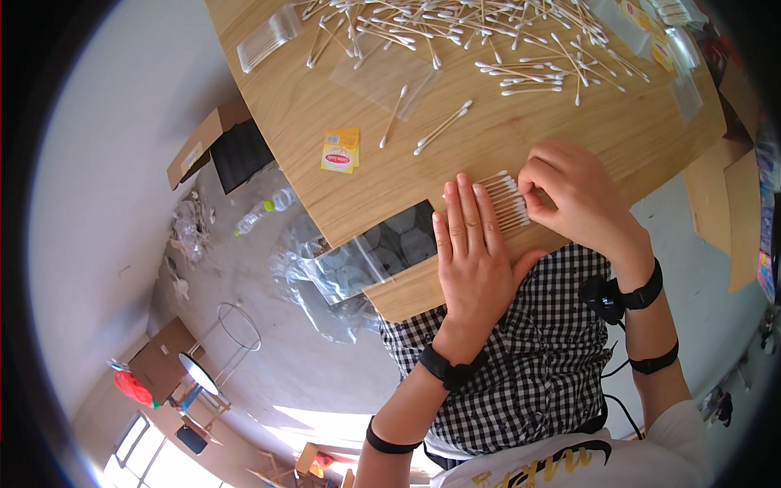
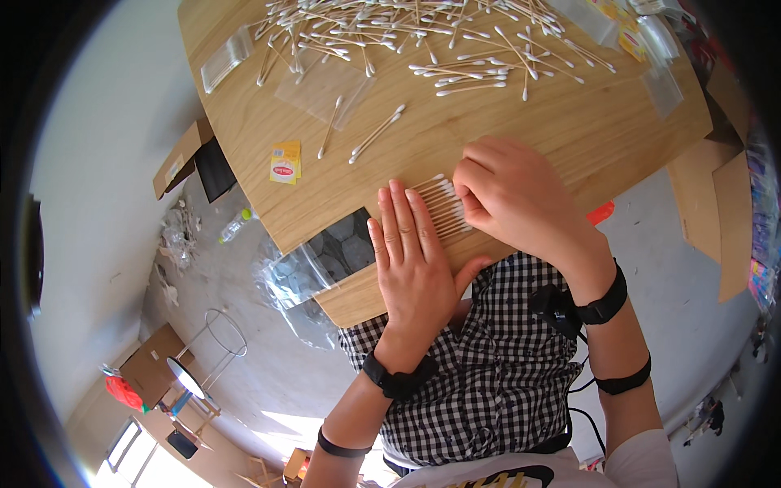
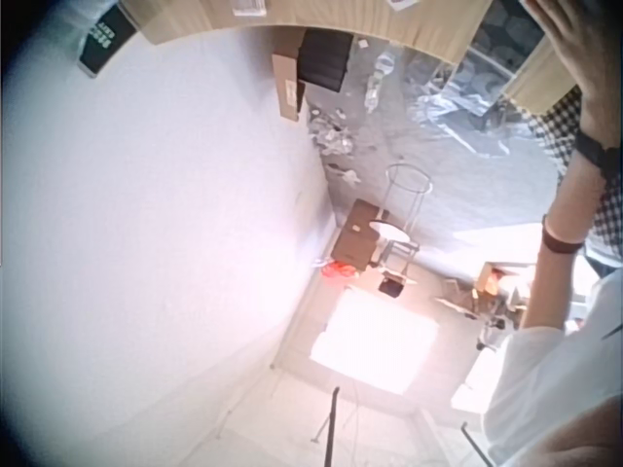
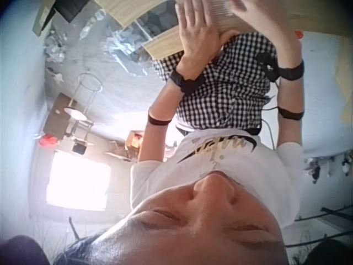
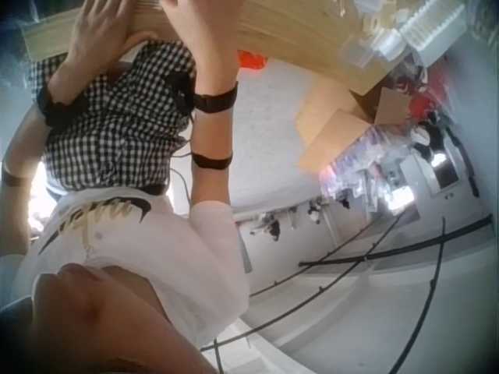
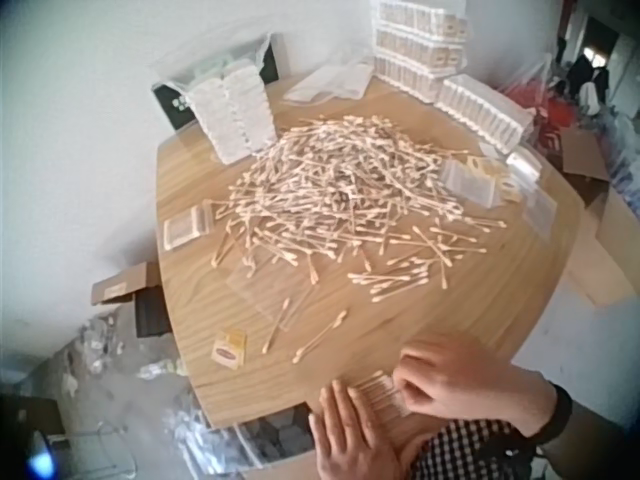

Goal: Arrange and place cotton swabs into small plastic bags.

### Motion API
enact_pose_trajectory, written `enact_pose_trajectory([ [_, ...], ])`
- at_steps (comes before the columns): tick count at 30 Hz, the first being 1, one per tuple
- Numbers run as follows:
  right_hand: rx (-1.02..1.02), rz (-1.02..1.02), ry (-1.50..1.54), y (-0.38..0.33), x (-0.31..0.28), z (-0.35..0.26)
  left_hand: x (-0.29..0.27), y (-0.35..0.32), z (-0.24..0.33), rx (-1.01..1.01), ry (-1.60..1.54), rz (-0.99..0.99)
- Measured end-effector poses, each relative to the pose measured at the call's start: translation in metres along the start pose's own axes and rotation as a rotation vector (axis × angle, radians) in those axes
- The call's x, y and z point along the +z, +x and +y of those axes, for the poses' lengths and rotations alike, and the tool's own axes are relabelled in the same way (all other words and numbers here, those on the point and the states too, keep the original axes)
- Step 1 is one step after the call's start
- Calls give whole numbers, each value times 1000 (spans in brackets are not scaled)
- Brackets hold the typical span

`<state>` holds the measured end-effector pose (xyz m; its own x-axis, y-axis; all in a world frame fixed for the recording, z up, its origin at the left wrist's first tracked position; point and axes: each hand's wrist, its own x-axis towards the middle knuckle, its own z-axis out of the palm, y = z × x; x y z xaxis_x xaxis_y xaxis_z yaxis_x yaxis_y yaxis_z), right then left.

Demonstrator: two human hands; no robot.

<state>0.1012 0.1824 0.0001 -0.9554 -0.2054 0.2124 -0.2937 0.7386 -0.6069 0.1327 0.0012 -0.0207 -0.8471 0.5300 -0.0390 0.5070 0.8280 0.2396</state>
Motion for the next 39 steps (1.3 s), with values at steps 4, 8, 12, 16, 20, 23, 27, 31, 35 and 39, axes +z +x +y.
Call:
enact_pose_trajectory([
  [4,141,47,27,-19,-14,13,-1,1,0,8,-39,21],
  [8,327,86,-2,-48,-34,19,-1,1,-2,8,-37,40],
  [12,237,145,41,-47,-21,10,1,-1,-4,7,-26,46],
  [16,71,149,37,-16,2,-8,3,1,-1,12,-48,51],
  [20,70,16,76,-10,7,-8,5,-1,-3,8,-23,50],
  [23,149,5,43,-23,-1,0,3,0,-2,15,-16,47],
  [27,264,71,110,-34,-3,0,3,-1,-4,16,-1,54],
  [31,123,99,117,-19,6,-11,3,0,-3,12,-32,58],
  [35,80,66,122,-16,17,-6,6,0,-3,24,-25,70],
  [39,207,47,27,-38,1,3,4,0,-2,17,-6,53],
])
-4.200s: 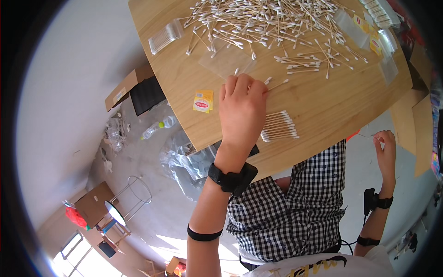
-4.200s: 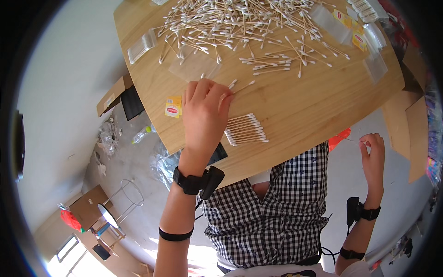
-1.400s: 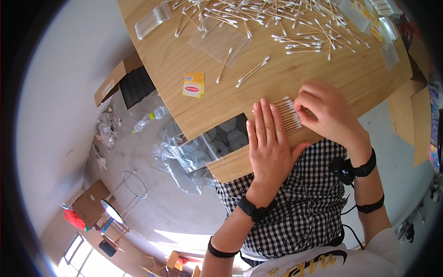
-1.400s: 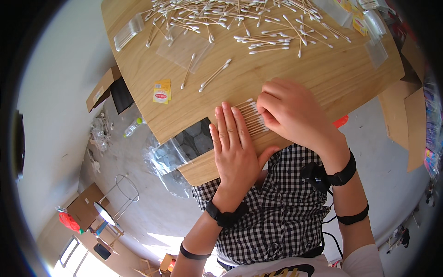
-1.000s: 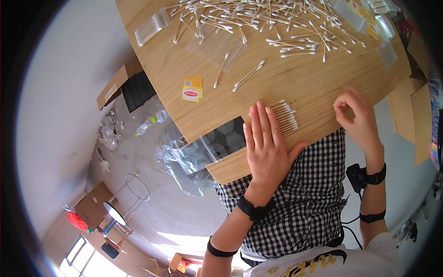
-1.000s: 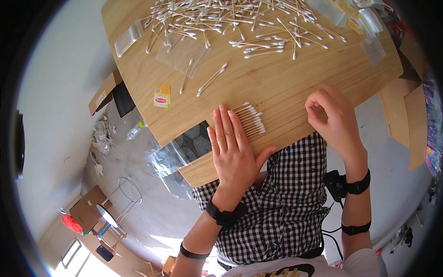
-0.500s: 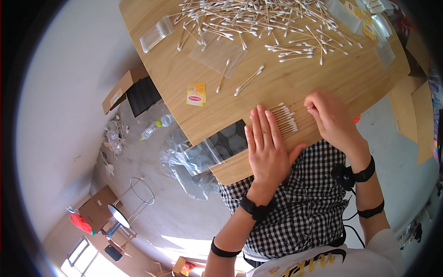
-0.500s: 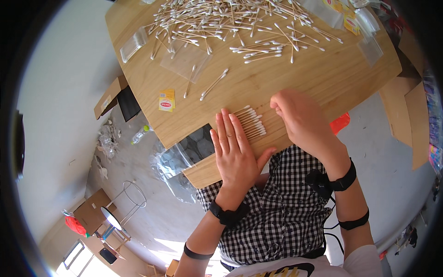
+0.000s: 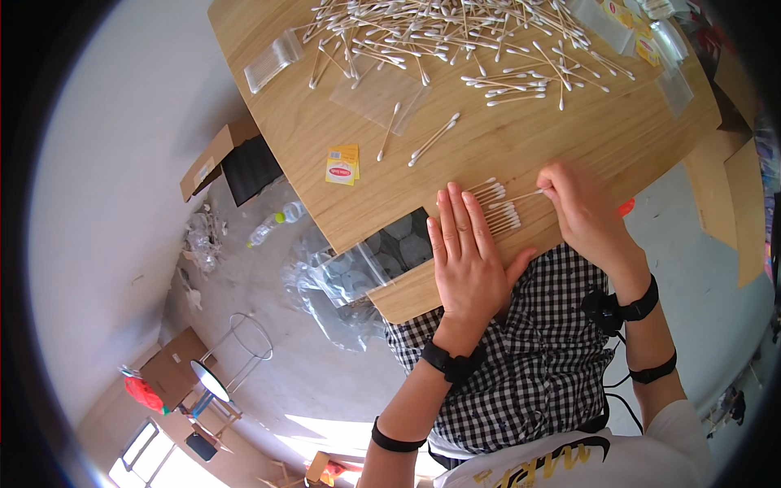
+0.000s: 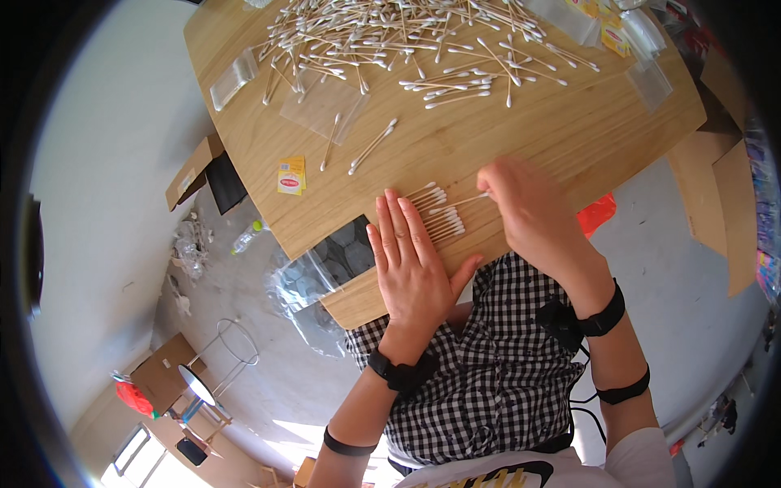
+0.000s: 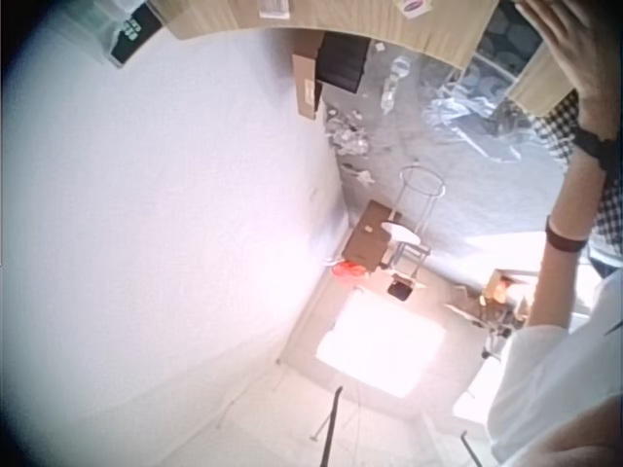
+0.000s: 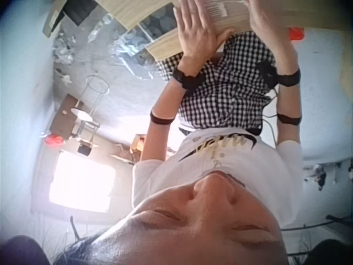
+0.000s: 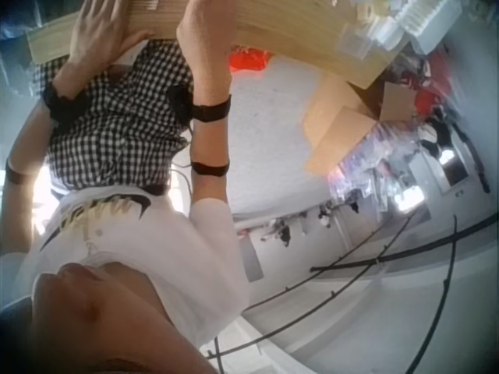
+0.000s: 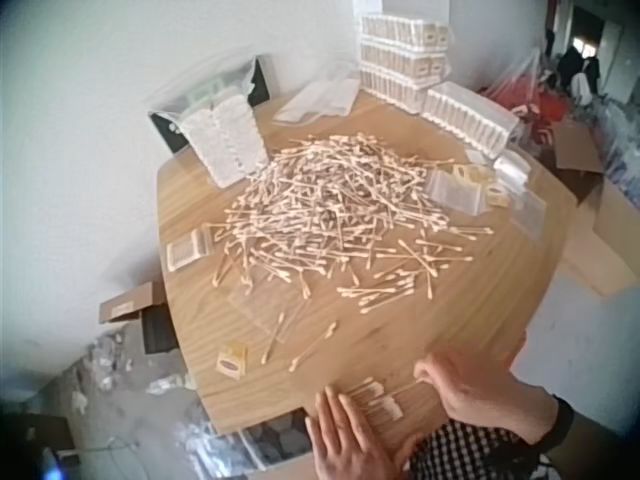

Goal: Arrange and place cotton swabs into small plastic bags.

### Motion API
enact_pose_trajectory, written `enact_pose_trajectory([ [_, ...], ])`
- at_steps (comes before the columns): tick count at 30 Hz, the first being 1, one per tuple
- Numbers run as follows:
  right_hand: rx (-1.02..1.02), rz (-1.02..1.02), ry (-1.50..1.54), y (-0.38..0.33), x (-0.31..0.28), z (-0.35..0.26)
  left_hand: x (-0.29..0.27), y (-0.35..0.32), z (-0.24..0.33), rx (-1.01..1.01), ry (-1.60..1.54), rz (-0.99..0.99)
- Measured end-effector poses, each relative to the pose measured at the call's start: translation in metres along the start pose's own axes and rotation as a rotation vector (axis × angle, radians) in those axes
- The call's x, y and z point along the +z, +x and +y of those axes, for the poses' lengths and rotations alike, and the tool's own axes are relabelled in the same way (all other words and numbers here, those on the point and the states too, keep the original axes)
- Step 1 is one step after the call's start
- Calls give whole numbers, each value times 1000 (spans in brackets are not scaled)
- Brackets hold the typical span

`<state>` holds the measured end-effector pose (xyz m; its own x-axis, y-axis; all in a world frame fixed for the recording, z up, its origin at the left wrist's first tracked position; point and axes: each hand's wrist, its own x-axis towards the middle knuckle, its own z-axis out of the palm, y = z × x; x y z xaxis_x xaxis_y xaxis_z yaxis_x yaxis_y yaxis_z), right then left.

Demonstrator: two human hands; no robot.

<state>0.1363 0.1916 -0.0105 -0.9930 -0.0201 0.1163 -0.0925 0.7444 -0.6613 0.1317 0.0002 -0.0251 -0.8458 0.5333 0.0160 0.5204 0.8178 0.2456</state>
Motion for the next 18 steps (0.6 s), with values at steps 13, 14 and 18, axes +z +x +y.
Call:
enact_pose_trajectory([
  [13,327,198,-52,-71,-63,18,1,2,1,7,21,21],
  [14,310,190,145,-58,-49,5,1,1,-1,4,23,22],
  [18,120,115,259,-25,0,-13,1,0,-3,-3,48,-1],
])
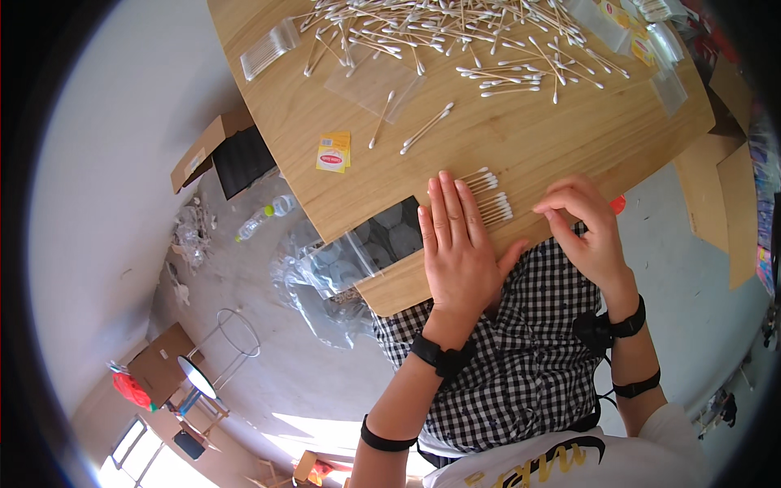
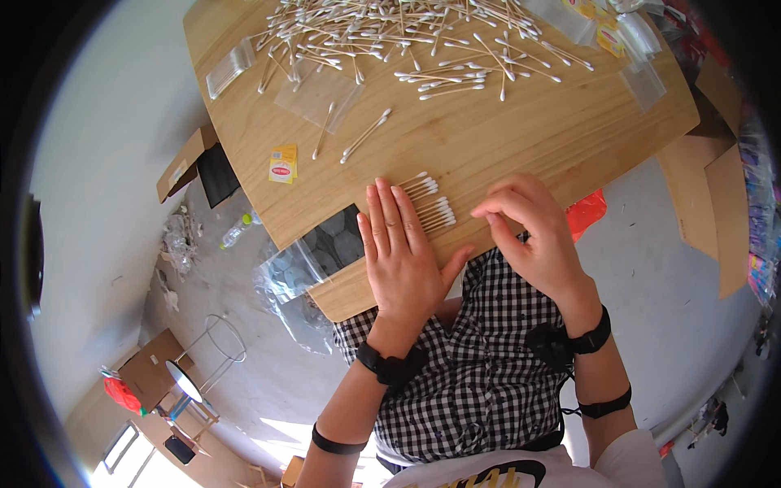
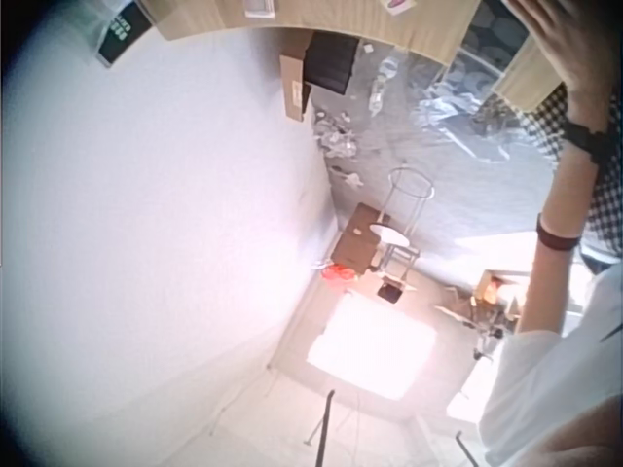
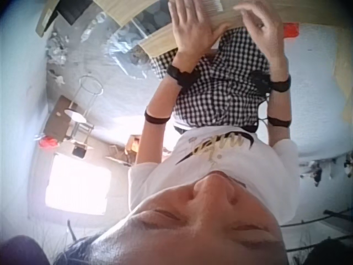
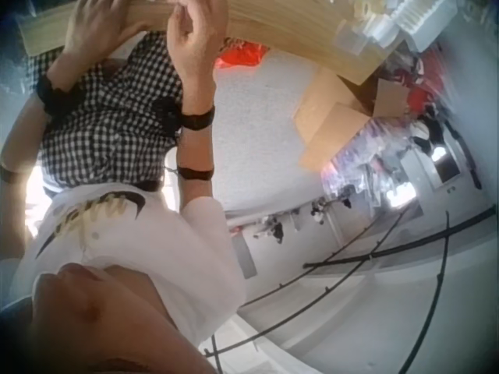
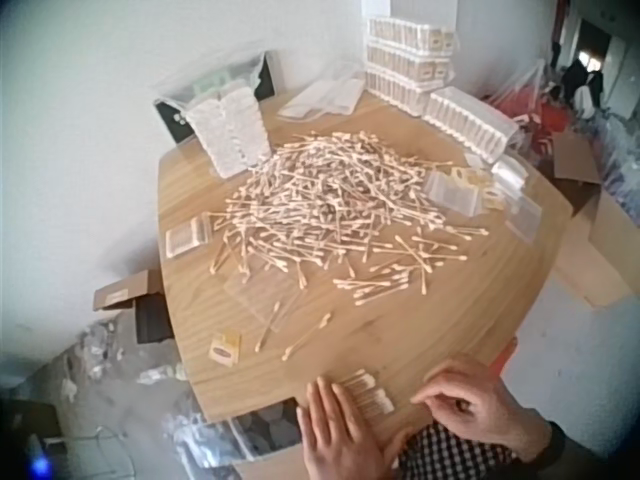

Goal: Arrange and place cotton swabs into small plastic bags.

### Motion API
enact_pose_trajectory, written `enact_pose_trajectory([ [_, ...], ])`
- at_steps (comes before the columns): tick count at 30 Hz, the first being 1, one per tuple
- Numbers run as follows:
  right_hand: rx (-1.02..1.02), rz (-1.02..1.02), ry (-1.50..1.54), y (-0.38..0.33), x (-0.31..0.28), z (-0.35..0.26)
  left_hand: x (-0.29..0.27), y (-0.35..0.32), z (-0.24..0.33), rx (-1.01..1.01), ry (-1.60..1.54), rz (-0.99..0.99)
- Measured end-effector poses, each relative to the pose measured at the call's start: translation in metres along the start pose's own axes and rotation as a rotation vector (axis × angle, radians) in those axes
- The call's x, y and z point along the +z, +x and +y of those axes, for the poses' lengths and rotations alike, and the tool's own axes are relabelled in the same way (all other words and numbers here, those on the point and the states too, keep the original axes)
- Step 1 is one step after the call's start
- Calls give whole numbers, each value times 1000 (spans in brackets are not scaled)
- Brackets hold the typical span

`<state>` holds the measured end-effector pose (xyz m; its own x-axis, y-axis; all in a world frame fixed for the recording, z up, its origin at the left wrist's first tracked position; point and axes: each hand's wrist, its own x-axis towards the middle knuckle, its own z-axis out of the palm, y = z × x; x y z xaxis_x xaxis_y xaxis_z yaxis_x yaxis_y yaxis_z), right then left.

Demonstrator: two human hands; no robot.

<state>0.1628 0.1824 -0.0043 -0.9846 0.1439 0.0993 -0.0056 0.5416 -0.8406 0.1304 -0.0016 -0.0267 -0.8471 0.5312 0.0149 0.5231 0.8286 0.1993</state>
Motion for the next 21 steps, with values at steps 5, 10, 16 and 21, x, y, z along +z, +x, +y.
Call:
enact_pose_trajectory([
  [5,-52,-20,89,18,16,2,0,2,4,1,-6,-3],
  [10,-163,-66,-70,26,17,-3,-1,1,3,-5,-12,-7],
  [16,-144,-191,-211,40,15,-13,-2,2,3,-5,-8,-17],
  [21,-242,-201,-301,45,14,-17,1,1,2,-12,-44,-2],
])
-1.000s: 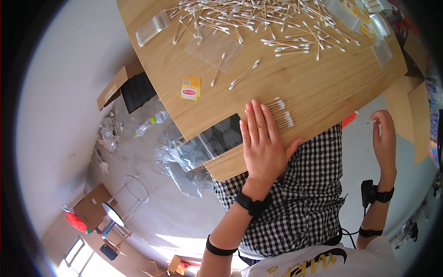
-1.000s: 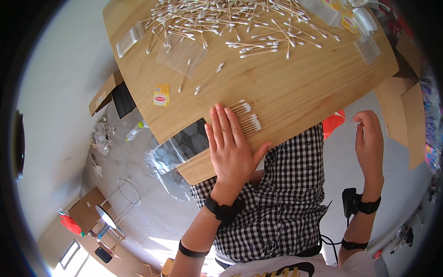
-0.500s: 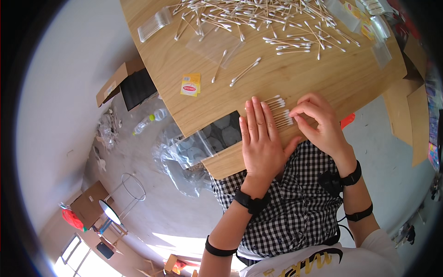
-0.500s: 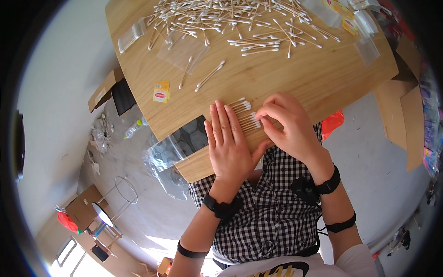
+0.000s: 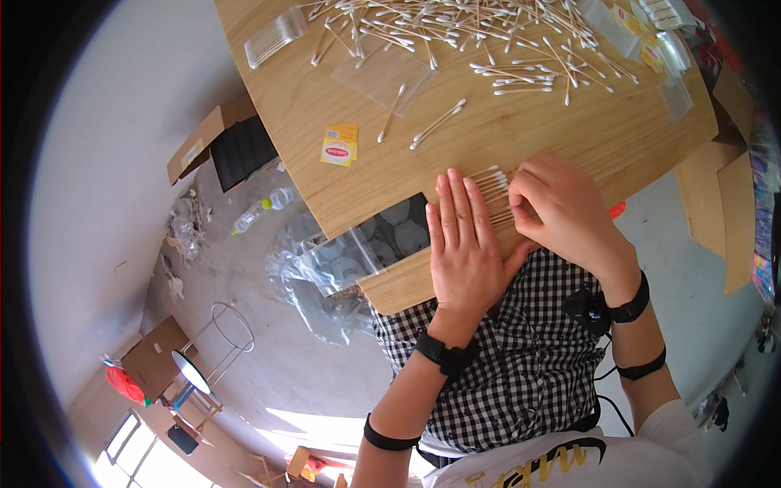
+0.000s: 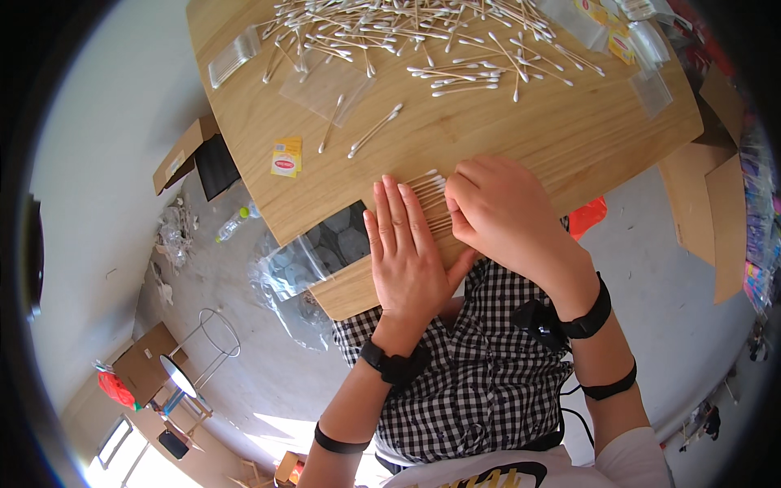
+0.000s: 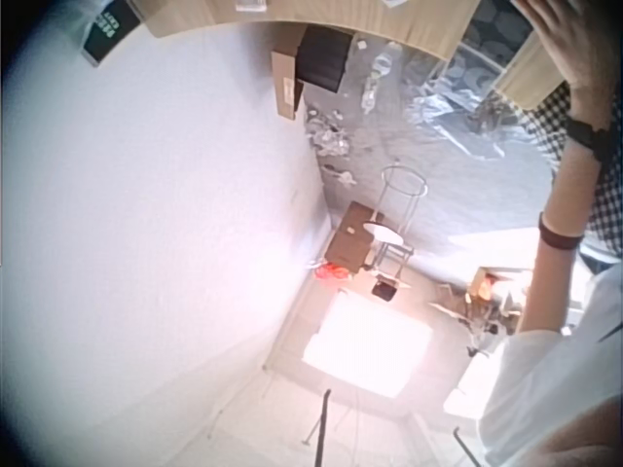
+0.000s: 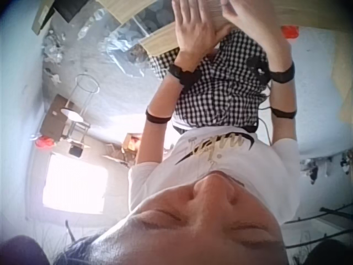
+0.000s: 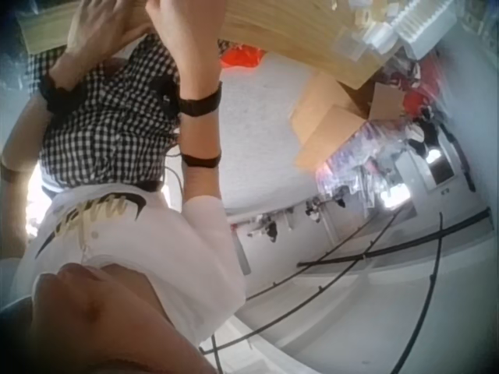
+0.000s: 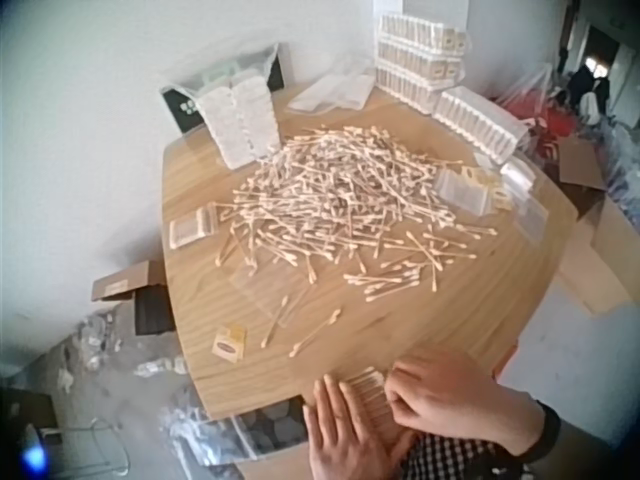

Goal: Arrange and place cotton swabs into small plastic bags.

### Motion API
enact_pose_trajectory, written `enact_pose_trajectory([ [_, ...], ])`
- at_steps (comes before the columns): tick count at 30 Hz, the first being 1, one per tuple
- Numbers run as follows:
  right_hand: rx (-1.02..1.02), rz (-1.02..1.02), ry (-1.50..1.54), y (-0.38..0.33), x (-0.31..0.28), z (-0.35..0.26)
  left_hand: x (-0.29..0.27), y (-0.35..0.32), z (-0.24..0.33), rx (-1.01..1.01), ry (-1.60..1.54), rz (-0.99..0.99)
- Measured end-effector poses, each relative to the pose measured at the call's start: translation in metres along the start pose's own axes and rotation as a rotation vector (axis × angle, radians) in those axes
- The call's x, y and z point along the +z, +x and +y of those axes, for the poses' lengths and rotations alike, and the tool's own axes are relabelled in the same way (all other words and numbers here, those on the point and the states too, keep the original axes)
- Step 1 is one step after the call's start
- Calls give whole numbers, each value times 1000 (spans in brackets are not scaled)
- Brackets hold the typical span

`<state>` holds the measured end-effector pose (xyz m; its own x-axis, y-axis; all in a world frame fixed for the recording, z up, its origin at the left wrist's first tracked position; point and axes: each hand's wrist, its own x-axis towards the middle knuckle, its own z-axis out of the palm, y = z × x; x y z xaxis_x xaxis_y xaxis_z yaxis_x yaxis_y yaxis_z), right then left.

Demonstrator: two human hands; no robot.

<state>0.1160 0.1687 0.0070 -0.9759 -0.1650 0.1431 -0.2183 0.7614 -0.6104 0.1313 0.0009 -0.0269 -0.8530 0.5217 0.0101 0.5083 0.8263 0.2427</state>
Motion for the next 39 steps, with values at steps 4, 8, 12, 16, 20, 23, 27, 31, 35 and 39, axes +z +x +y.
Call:
enact_pose_trajectory([
  [4,23,-34,102,-8,-9,3,0,1,0,4,-24,21],
  [8,107,39,181,-24,-20,9,-2,0,-1,3,-22,8],
  [12,104,45,109,-29,-25,11,-3,1,-1,3,-21,16],
  [16,52,81,202,-24,8,7,-1,1,-1,10,-12,18],
  [20,115,88,229,-23,10,4,0,1,0,9,-16,27],
  [23,221,136,163,-37,-15,6,0,0,-1,-3,-27,15],
  [27,480,30,83,-88,-78,28,-1,-2,-3,-13,-24,20],
  [31,437,52,-270,-113,-104,42,0,0,2,-6,-1,37],
  [35,329,149,78,-82,-55,19,1,-2,0,-9,34,42],
  [39,218,144,317,-51,-1,3,0,1,1,-10,44,6],
])
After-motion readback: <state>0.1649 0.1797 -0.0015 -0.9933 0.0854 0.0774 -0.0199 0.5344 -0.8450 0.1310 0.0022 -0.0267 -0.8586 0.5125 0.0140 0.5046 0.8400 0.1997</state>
